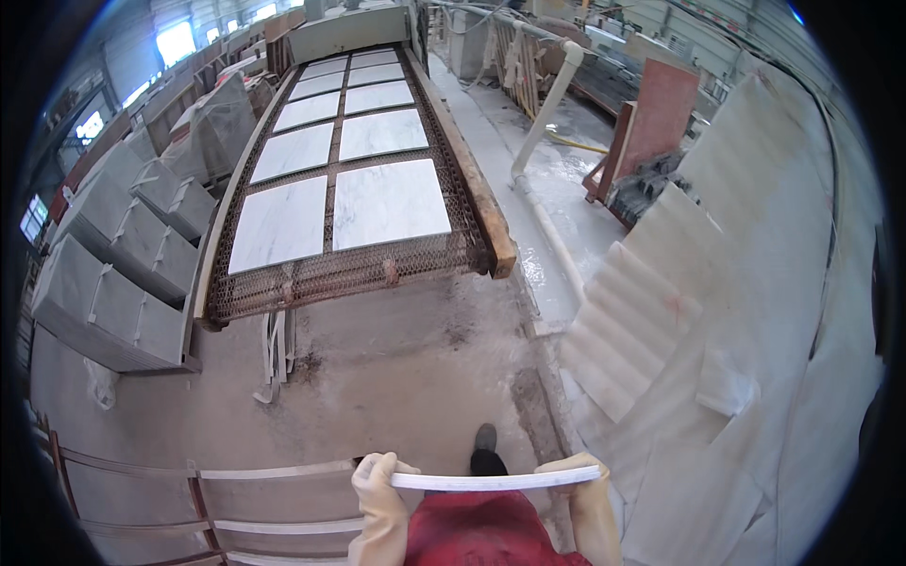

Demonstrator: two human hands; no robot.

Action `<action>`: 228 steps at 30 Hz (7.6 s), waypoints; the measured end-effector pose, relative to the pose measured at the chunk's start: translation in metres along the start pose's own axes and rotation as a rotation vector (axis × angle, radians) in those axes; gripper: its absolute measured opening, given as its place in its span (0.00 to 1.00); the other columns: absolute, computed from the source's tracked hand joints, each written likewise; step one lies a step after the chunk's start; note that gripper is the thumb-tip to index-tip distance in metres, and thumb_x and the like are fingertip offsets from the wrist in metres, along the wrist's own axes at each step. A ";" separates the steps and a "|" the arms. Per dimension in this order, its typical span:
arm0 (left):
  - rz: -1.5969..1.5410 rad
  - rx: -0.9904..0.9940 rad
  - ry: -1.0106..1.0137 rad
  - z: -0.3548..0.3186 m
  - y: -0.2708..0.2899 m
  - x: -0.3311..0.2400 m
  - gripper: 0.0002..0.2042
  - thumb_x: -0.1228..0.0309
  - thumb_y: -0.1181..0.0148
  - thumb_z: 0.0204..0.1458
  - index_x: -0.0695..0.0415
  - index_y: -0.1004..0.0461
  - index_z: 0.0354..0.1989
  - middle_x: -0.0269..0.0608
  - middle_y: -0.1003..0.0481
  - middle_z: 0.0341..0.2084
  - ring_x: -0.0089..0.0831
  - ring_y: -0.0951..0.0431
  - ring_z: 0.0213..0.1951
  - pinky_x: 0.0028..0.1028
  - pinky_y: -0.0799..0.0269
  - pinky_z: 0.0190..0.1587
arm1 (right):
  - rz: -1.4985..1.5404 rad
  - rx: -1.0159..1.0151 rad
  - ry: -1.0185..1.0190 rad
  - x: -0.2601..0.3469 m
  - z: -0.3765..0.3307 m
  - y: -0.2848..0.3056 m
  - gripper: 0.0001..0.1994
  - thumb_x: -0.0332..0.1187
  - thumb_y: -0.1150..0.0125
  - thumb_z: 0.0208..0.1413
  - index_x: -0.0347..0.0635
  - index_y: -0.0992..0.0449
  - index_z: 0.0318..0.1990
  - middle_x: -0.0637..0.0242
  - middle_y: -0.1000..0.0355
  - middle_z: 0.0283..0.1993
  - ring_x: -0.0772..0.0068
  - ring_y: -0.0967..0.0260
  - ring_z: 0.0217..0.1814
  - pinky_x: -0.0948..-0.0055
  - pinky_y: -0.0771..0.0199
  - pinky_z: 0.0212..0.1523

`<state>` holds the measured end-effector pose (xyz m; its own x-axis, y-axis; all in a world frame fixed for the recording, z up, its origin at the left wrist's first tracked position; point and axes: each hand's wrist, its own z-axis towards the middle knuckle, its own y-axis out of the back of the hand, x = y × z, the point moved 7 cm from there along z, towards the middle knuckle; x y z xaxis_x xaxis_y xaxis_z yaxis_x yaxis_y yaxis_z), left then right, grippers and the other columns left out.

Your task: The person repeatedly picks up white rectangular tiles from a nearby stack and places them onto a moving conveyor belt. The person wears gloves and handles the tiles one at a time, walking back and forth between the stack and the belt.

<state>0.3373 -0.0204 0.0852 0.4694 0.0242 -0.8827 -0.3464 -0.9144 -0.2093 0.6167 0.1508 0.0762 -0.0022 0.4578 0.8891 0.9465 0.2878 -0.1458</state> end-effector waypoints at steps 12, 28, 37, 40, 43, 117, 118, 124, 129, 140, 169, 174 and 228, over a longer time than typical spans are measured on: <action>-0.063 -0.212 -0.019 0.097 -0.086 -0.039 0.09 0.71 0.48 0.49 0.61 0.34 0.20 0.49 0.26 0.15 0.31 0.29 0.17 0.29 0.33 0.24 | -0.195 0.189 -0.082 0.083 0.190 -0.051 0.05 0.27 0.40 0.47 0.36 0.21 0.24 0.62 0.25 0.22 0.79 0.35 0.19 0.81 0.39 0.18; 0.029 -0.264 0.074 0.323 -0.089 -0.085 0.10 0.72 0.48 0.49 0.62 0.34 0.18 0.49 0.26 0.14 0.33 0.29 0.18 0.30 0.32 0.27 | -0.173 0.068 -0.155 0.089 0.335 -0.213 0.10 0.15 0.48 0.44 0.41 0.22 0.25 0.63 0.22 0.27 0.78 0.29 0.26 0.81 0.34 0.23; 0.064 -0.391 0.094 0.387 -0.072 -0.125 0.11 0.70 0.47 0.48 0.60 0.33 0.17 0.44 0.28 0.15 0.28 0.35 0.19 0.30 0.38 0.28 | -0.153 0.084 -0.195 0.068 0.395 -0.277 0.05 0.21 0.46 0.48 0.36 0.23 0.28 0.61 0.23 0.29 0.75 0.30 0.25 0.74 0.26 0.28; 0.088 -0.408 0.141 0.404 -0.067 -0.121 0.11 0.70 0.47 0.49 0.59 0.33 0.16 0.42 0.28 0.15 0.27 0.35 0.20 0.29 0.39 0.28 | -0.359 0.069 -0.060 0.069 0.408 -0.282 0.08 0.17 0.51 0.49 0.36 0.24 0.27 0.60 0.24 0.29 0.74 0.29 0.28 0.73 0.25 0.29; 0.089 -0.410 0.144 0.417 -0.064 -0.115 0.12 0.68 0.46 0.50 0.59 0.33 0.16 0.39 0.30 0.14 0.26 0.36 0.21 0.29 0.40 0.29 | -0.346 0.025 -0.147 0.065 0.417 -0.285 0.12 0.12 0.48 0.40 0.37 0.24 0.30 0.63 0.25 0.28 0.75 0.30 0.27 0.75 0.27 0.28; -0.123 -0.303 0.421 0.308 0.011 0.104 0.35 0.30 0.64 0.49 0.47 0.28 0.47 0.35 0.22 0.32 0.33 0.23 0.26 0.35 0.25 0.22 | -0.429 0.502 -0.354 -0.075 0.355 -0.194 0.37 0.68 0.48 0.48 0.36 0.25 0.40 0.56 0.24 0.30 0.64 0.24 0.26 0.76 0.29 0.19; -0.120 -0.297 0.422 0.307 0.016 0.109 0.35 0.30 0.64 0.49 0.47 0.28 0.47 0.35 0.22 0.32 0.33 0.23 0.25 0.35 0.26 0.22 | -0.426 0.501 -0.371 -0.079 0.351 -0.192 0.37 0.68 0.49 0.48 0.35 0.26 0.40 0.56 0.24 0.30 0.64 0.24 0.26 0.77 0.29 0.19; -0.113 -0.358 0.415 0.290 0.027 0.116 0.34 0.31 0.64 0.49 0.47 0.28 0.47 0.35 0.22 0.31 0.33 0.23 0.25 0.35 0.28 0.22 | -0.341 0.545 -0.452 -0.089 0.328 -0.184 0.36 0.66 0.48 0.50 0.34 0.27 0.40 0.54 0.24 0.29 0.63 0.24 0.26 0.77 0.29 0.19; -0.081 -0.322 0.419 0.280 0.029 0.117 0.35 0.33 0.62 0.51 0.52 0.29 0.49 0.39 0.22 0.35 0.36 0.21 0.28 0.35 0.25 0.19 | -0.334 0.545 -0.452 -0.093 0.320 -0.178 0.36 0.65 0.48 0.50 0.33 0.28 0.43 0.55 0.24 0.31 0.62 0.25 0.27 0.77 0.30 0.18; -0.031 -0.340 0.436 0.276 0.023 0.093 0.36 0.32 0.62 0.49 0.52 0.30 0.49 0.39 0.22 0.35 0.36 0.21 0.26 0.30 0.27 0.16 | -0.274 0.469 -0.497 -0.082 0.313 -0.184 0.36 0.64 0.45 0.49 0.34 0.29 0.46 0.56 0.24 0.34 0.63 0.24 0.26 0.78 0.32 0.17; 0.025 -0.402 0.468 0.272 0.032 0.091 0.34 0.31 0.62 0.49 0.49 0.27 0.43 0.35 0.23 0.30 0.32 0.24 0.24 0.33 0.28 0.20 | -0.211 0.444 -0.500 -0.084 0.289 -0.175 0.30 0.60 0.45 0.52 0.36 0.27 0.42 0.58 0.24 0.33 0.67 0.24 0.26 0.79 0.35 0.17; 0.028 -0.395 0.473 0.264 0.024 0.082 0.33 0.31 0.62 0.49 0.48 0.27 0.44 0.35 0.23 0.30 0.32 0.24 0.26 0.33 0.28 0.21 | -0.245 0.429 -0.502 -0.082 0.289 -0.176 0.33 0.63 0.46 0.50 0.34 0.27 0.41 0.58 0.24 0.32 0.67 0.25 0.26 0.79 0.35 0.18; -0.240 -0.172 0.392 0.299 0.045 0.113 0.31 0.47 0.62 0.60 0.71 0.32 0.40 0.61 0.25 0.23 0.54 0.23 0.24 0.49 0.23 0.33 | -0.283 0.370 -0.576 -0.088 0.313 -0.192 0.33 0.60 0.49 0.55 0.33 0.31 0.50 0.54 0.24 0.37 0.63 0.23 0.32 0.83 0.27 0.19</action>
<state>0.1322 0.0617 -0.1497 0.8012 0.1186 -0.5866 -0.0675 -0.9560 -0.2855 0.3344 0.3188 -0.1096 -0.4953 0.6634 0.5608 0.7140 0.6787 -0.1723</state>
